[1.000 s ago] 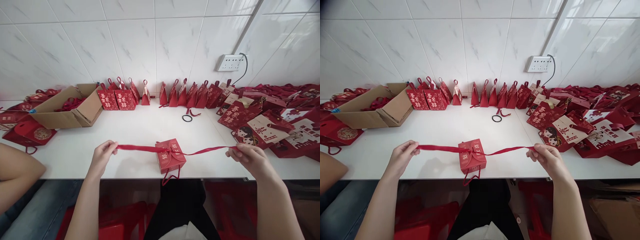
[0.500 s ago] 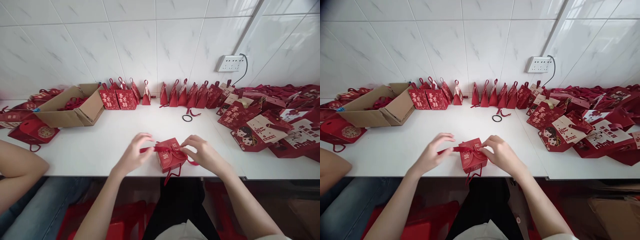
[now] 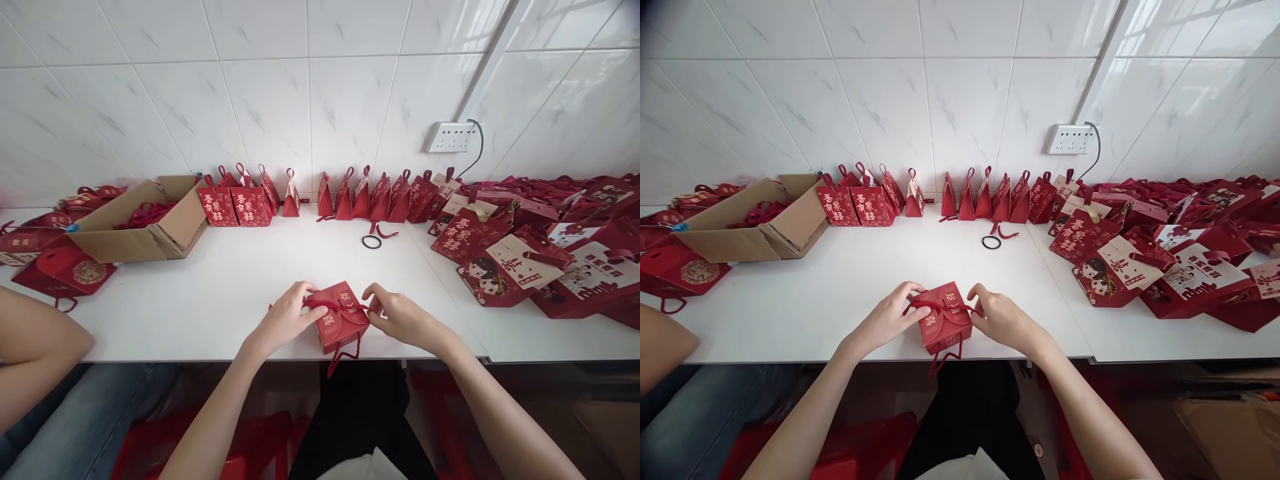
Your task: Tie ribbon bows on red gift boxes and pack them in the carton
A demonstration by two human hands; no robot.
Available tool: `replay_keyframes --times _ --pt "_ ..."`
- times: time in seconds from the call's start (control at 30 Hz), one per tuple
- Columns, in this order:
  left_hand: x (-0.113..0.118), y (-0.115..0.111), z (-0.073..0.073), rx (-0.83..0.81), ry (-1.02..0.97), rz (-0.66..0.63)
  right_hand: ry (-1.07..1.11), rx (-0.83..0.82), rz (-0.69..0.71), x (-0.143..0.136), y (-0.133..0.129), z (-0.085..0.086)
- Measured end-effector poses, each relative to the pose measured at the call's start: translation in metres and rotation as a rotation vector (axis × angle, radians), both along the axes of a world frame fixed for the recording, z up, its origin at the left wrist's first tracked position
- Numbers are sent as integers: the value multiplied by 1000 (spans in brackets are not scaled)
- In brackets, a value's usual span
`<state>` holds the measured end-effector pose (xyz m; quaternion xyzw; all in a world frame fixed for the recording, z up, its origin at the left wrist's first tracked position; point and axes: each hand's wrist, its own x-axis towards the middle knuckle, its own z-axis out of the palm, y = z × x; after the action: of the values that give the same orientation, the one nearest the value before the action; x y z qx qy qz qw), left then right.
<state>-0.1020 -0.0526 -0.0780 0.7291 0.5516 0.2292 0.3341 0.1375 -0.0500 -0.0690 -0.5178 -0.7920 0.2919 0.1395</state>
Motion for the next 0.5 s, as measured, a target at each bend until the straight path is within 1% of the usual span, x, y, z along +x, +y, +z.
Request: replay_keyframes --times 0.07,0.13,0.17,0.23,0.3,0.37,0.43,0.5 --pt "-11 2 -1 -78 -19 0 43 -88 21 13 4 -7" --pt "-25 5 2 -163 -28 -41 47 -104 2 28 9 -8" --pt "-33 7 4 -208 -20 -67 54 -94 -19 36 12 -6" --pt "-49 11 15 -280 5 -115 90 -65 -67 50 17 5" --pt "-61 17 35 -283 2 -148 123 10 -93 60 23 24" --pt "-65 24 61 -215 -23 -174 151 135 -80 61 28 48" --pt "-57 32 91 -94 -29 -191 185 259 -46 53 34 72" --pt "-41 40 118 35 -39 -207 236 314 -20 36 39 92"
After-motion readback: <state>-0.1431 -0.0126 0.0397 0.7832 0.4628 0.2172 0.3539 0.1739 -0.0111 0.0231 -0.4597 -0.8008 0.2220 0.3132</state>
